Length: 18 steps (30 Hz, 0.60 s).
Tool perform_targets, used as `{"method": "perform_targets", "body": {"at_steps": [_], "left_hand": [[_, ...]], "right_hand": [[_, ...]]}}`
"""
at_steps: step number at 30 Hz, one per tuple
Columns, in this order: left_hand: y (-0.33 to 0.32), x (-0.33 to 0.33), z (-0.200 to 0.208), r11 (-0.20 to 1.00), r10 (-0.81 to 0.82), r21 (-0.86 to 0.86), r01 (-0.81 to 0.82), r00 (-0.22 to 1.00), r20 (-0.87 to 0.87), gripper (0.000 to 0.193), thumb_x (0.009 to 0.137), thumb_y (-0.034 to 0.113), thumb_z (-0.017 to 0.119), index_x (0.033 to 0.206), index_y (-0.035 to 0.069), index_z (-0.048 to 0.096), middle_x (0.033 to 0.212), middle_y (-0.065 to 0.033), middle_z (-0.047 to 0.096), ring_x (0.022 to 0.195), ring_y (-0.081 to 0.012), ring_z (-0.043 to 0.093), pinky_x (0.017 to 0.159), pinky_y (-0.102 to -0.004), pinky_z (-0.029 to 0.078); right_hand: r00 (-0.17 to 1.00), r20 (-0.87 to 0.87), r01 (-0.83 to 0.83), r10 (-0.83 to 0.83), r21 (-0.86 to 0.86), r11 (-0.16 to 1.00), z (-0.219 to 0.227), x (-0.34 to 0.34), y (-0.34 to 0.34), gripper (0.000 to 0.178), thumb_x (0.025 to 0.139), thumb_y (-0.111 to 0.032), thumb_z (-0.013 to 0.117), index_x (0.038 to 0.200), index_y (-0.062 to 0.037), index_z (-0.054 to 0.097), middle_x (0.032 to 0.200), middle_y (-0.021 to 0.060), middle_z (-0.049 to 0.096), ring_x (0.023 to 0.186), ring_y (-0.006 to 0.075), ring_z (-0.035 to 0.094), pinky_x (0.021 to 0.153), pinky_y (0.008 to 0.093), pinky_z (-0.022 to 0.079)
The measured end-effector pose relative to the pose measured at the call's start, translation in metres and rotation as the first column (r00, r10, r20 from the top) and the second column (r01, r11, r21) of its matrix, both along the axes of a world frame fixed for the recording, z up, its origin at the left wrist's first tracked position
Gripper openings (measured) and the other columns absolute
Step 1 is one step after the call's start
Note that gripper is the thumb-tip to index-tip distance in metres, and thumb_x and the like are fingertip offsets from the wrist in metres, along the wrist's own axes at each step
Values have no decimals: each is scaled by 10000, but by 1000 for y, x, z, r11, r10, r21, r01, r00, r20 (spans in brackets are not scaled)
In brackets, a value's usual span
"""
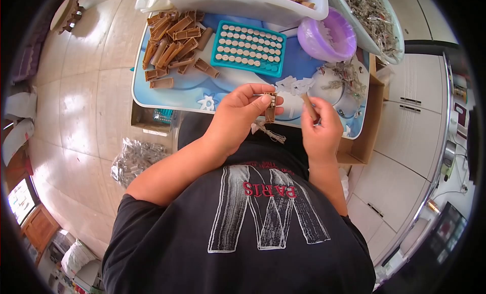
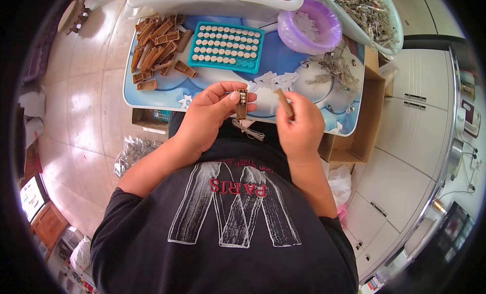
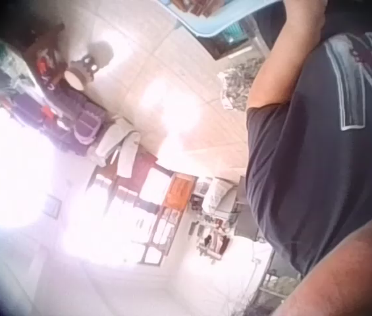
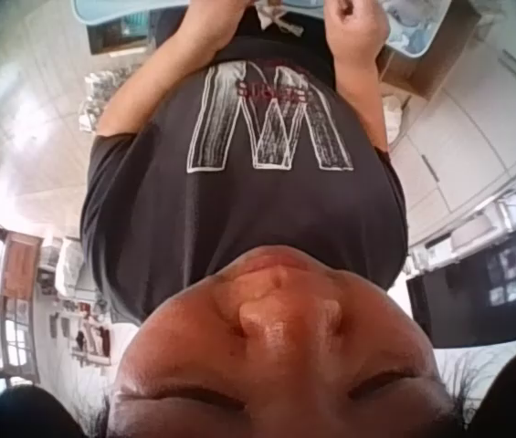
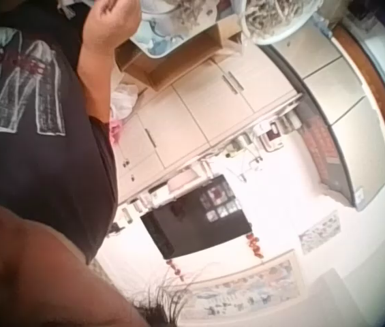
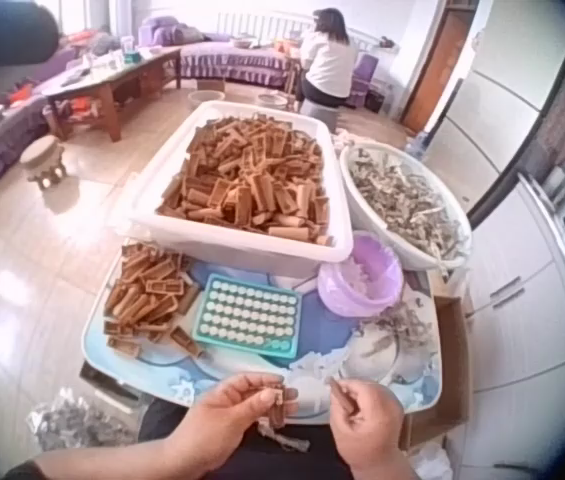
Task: The person presses a silicone mold onto a tray of button batteries, takes LED light circuits from a bowl, and assembles small electronic units by inserting the circuits and batteries into plastic casing halves and closing them by hand.
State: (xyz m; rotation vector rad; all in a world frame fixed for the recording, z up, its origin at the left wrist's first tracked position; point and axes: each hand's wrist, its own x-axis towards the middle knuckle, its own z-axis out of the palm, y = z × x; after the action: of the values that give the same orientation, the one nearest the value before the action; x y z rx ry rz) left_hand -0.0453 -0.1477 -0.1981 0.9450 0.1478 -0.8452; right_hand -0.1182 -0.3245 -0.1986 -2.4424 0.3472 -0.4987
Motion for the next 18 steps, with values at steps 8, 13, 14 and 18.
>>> {"method": "perform_targets", "body": {"at_steps": [8,13,14,18], "left_hand": [[9,-2,-6,1000,-22,10,22,999,24,224,979,119,515,1161,0,568,1042,-52,646,918,-113,622,854,-260,491],[13,0,-4,998,-57,9,57,998,13,243,980,125,515,1181,-1,568,1041,-41,641,942,-97,605,854,-252,487],[13,0,-3,998,-62,7,62,998,7,246,980,129,516,1183,0,569,1043,-41,641,944,-101,606,855,-254,487],[13,-1,-10,999,-47,4,47,999,-1,258,981,140,519,1193,2,568,1054,-52,642,944,-114,613,860,-261,489]], "right_hand": [[908,-25,-420,419,-56,906,14,13,22,484,723,-63,690,1199,-45,605,793,105,586,723,304,578,661,409,463],[784,-211,-572,584,121,812,33,11,20,698,732,-179,713,1355,-9,449,941,149,582,863,316,576,750,399,477],[771,-205,-585,603,145,798,33,11,19,707,738,-197,723,1359,-8,443,944,149,583,872,315,575,760,397,477],[763,-226,-569,606,211,795,27,9,15,773,706,-278,782,1353,-12,454,925,137,590,837,305,583,754,393,477]]}}
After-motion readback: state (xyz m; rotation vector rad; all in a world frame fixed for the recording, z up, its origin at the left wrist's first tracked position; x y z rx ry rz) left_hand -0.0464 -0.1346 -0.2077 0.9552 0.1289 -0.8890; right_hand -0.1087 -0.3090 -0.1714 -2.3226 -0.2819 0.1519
